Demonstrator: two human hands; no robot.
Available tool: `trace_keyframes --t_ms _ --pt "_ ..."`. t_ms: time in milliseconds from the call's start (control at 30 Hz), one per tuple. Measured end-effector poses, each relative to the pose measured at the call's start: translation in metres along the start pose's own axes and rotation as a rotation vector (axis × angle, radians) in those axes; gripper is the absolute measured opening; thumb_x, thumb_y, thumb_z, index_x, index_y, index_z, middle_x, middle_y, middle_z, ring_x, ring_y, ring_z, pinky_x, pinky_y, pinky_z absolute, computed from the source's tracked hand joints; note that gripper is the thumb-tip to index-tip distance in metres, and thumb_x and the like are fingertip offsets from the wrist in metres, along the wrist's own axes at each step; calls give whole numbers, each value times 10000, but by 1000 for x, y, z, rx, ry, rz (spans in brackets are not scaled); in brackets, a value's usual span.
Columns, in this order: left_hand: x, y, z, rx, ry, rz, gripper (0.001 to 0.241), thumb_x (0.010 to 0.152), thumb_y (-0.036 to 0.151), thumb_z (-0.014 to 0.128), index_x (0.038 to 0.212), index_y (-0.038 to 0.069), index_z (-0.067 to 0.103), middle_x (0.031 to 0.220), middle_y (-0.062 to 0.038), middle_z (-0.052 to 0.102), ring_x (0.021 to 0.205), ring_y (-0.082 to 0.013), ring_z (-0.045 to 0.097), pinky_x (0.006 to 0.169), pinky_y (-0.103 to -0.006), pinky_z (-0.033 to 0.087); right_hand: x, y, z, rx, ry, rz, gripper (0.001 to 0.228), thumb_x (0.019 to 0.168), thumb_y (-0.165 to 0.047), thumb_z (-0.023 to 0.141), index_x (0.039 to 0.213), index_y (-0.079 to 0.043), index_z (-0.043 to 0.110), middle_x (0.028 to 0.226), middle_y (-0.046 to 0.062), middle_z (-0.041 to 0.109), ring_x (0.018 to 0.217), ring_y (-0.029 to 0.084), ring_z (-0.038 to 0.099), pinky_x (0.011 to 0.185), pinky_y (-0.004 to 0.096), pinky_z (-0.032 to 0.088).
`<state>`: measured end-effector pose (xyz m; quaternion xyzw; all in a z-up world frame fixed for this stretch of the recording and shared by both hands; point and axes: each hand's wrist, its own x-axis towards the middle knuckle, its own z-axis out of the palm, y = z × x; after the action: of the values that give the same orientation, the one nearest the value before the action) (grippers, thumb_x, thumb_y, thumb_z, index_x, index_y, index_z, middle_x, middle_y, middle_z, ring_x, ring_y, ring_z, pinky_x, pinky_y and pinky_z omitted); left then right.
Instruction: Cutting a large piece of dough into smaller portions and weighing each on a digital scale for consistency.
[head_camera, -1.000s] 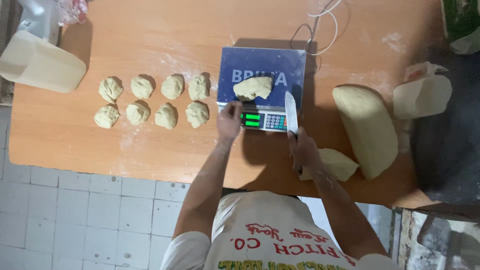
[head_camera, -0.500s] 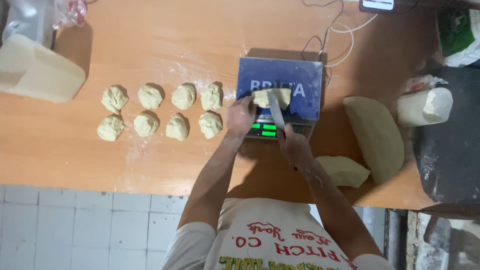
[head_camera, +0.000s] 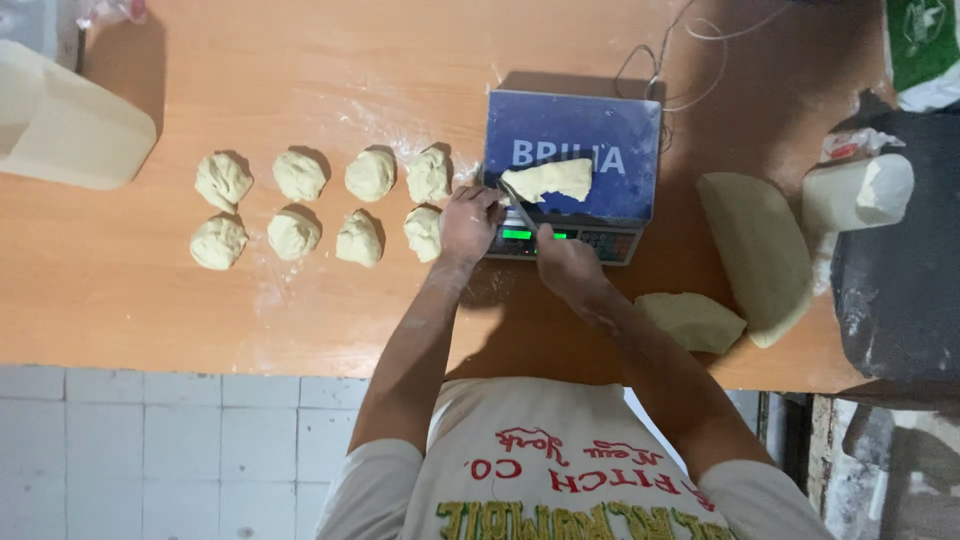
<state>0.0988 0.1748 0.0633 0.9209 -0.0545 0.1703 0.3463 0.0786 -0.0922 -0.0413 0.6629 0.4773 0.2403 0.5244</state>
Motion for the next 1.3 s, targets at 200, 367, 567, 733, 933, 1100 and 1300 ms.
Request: trace_keyframes --t_ms 200,367,567,733,933,1100,1300 --pt "-5 25 -16 -684 -11 -521 240 913 113 708 1138 100 625 1331 -164 562 1229 -428 601 1007 -525 582 -4 121 -42 1114 32 580 296 1134 -341 512 1002 -75 522 528 -117 456 286 50 315 254 250 339" --pt "-77 60 46 -431 -466 -543 320 898 314 616 1218 317 622 1223 -76 660 1205 -344 642 1071 -484 545 -86 95 -44 1666 -415 995 496 1108 -548 467 925 -92 537 520 173 569 503 393 658 440 506 454" --pt "-128 137 183 -39 -836 -295 485 764 391 827 1140 125 678 1256 -178 652 1146 -314 687 927 -416 640 -165 69 -32 1829 -592 996 415 1133 -499 420 1074 -97 501 696 226 664 677 420 735 525 543 552" --pt "-114 204 221 127 -821 -223 181 914 310 672 1014 159 675 910 -54 721 795 -216 735 686 -342 625 -195 77 -38 1903 -763 1023 447 1089 -569 385 1113 -132 471 794 277 711 824 474 749 678 616 564" --pt "-126 206 211 -300 -878 -418 423 918 223 593 1318 86 620 1238 -181 699 1194 -370 656 1026 -471 536 -206 70 -21 1970 -733 997 478 1099 -561 381 1138 -97 490 789 295 707 814 485 749 685 609 582" --pt "-110 160 157 -11 -829 -437 317 955 299 575 1263 248 635 1139 -20 756 1107 -275 717 931 -467 580 -181 121 -37 2056 -707 965 478 1109 -551 368 1076 -90 488 802 285 715 812 451 761 694 585 578" --pt "-28 118 69 -278 111 -521 245 1010 237 601 1213 123 677 1143 -165 752 1127 -345 698 969 -456 556 -116 119 -25 2127 -504 1010 544 1078 -624 435 1039 -100 572 783 239 719 753 438 749 670 584 601"
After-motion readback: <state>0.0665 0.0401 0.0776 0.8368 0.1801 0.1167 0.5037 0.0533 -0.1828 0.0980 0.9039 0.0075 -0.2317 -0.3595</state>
